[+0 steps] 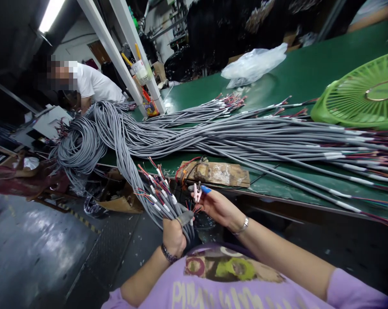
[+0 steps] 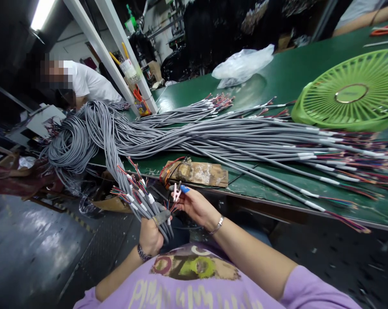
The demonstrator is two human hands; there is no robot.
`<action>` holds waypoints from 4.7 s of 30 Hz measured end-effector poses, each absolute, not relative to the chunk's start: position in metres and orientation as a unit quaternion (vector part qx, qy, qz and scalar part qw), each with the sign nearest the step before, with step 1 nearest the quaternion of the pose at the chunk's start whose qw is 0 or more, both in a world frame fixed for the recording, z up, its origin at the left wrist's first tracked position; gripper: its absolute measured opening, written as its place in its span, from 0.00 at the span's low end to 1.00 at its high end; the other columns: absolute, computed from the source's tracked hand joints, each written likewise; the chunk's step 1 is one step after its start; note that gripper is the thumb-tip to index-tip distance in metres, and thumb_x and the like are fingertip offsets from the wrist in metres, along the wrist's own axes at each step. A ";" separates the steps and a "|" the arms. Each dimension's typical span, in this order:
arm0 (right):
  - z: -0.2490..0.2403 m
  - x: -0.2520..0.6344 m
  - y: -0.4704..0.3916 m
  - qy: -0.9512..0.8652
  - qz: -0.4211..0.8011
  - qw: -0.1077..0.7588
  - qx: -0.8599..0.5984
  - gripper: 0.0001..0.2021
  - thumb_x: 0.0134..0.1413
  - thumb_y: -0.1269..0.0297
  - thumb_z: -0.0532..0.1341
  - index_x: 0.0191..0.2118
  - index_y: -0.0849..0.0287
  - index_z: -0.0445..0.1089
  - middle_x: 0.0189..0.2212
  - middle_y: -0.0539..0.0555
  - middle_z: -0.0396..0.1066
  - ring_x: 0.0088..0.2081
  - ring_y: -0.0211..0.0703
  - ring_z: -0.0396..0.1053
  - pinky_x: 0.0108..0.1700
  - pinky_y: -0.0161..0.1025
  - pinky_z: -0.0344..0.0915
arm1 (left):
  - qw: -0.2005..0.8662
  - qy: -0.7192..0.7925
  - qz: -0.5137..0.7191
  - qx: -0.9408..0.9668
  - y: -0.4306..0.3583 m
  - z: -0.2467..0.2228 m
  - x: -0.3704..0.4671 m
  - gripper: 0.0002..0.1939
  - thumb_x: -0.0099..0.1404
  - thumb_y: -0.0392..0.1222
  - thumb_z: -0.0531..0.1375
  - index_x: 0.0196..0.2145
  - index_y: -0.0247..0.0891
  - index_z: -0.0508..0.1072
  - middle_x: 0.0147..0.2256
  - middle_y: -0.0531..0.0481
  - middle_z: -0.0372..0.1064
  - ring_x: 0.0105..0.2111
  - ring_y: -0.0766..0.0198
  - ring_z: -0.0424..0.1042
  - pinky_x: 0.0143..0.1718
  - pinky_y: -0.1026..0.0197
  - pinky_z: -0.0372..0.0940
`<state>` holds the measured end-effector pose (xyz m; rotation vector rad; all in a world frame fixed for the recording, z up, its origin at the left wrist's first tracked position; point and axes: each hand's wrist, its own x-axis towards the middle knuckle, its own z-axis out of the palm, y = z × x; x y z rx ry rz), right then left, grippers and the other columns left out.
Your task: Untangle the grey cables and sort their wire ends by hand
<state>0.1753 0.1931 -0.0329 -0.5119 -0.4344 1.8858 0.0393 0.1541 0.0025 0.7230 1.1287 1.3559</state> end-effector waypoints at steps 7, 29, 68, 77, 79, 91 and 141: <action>-0.044 0.170 0.196 -0.207 0.747 0.574 -0.263 0.17 0.48 0.50 0.64 0.34 0.60 0.73 0.31 0.55 0.75 0.29 0.38 0.68 0.31 0.35 0.64 | 0.582 0.475 0.586 0.304 0.159 0.002 0.042 0.07 0.41 0.31 0.66 0.18 0.35 0.69 0.17 0.55 0.67 0.18 0.69 0.65 0.22 0.66 0.62; -0.035 0.162 0.201 -0.125 0.768 0.581 -0.239 0.13 0.43 0.55 0.69 0.30 0.61 0.74 0.24 0.50 0.73 0.26 0.34 0.66 0.30 0.32 0.64 | 0.583 0.474 0.587 0.302 0.161 0.000 0.044 0.08 0.40 0.32 0.66 0.19 0.36 0.69 0.18 0.55 0.67 0.19 0.69 0.65 0.24 0.65 0.62; -0.035 0.163 0.200 -0.133 0.768 0.579 -0.237 0.13 0.41 0.55 0.69 0.31 0.59 0.73 0.25 0.50 0.73 0.28 0.36 0.67 0.30 0.33 0.63 | 0.583 0.471 0.580 0.320 0.159 -0.005 0.045 0.10 0.40 0.37 0.68 0.22 0.36 0.72 0.19 0.56 0.67 0.19 0.68 0.67 0.26 0.64 0.64; -0.033 0.162 0.200 -0.136 0.770 0.584 -0.218 0.11 0.42 0.58 0.69 0.30 0.59 0.73 0.26 0.50 0.73 0.27 0.36 0.66 0.30 0.35 0.63 | 0.586 0.469 0.577 0.323 0.161 0.001 0.046 0.11 0.39 0.38 0.69 0.22 0.37 0.72 0.18 0.56 0.66 0.20 0.67 0.68 0.28 0.62 0.65; -0.034 0.162 0.200 -0.134 0.769 0.586 -0.216 0.11 0.42 0.58 0.69 0.30 0.59 0.73 0.26 0.50 0.73 0.27 0.36 0.66 0.30 0.35 0.63 | 0.585 0.471 0.573 0.328 0.161 0.001 0.047 0.11 0.39 0.38 0.69 0.21 0.36 0.72 0.18 0.56 0.67 0.20 0.66 0.68 0.28 0.62 0.65; -0.034 0.163 0.198 -0.130 0.773 0.578 -0.227 0.13 0.46 0.54 0.67 0.32 0.59 0.73 0.28 0.53 0.74 0.27 0.37 0.68 0.30 0.35 0.63 | 0.565 0.480 0.577 0.342 0.160 0.001 0.047 0.10 0.39 0.37 0.68 0.20 0.37 0.71 0.18 0.56 0.66 0.22 0.66 0.69 0.31 0.61 0.66; -0.037 0.184 0.172 -0.261 0.821 0.456 -0.224 0.24 0.41 0.43 0.65 0.37 0.58 0.70 0.36 0.55 0.71 0.33 0.39 0.67 0.35 0.37 0.64 | 0.550 0.490 0.598 0.317 0.149 -0.002 0.036 0.10 0.40 0.36 0.69 0.22 0.36 0.71 0.19 0.56 0.67 0.20 0.67 0.68 0.29 0.62 0.65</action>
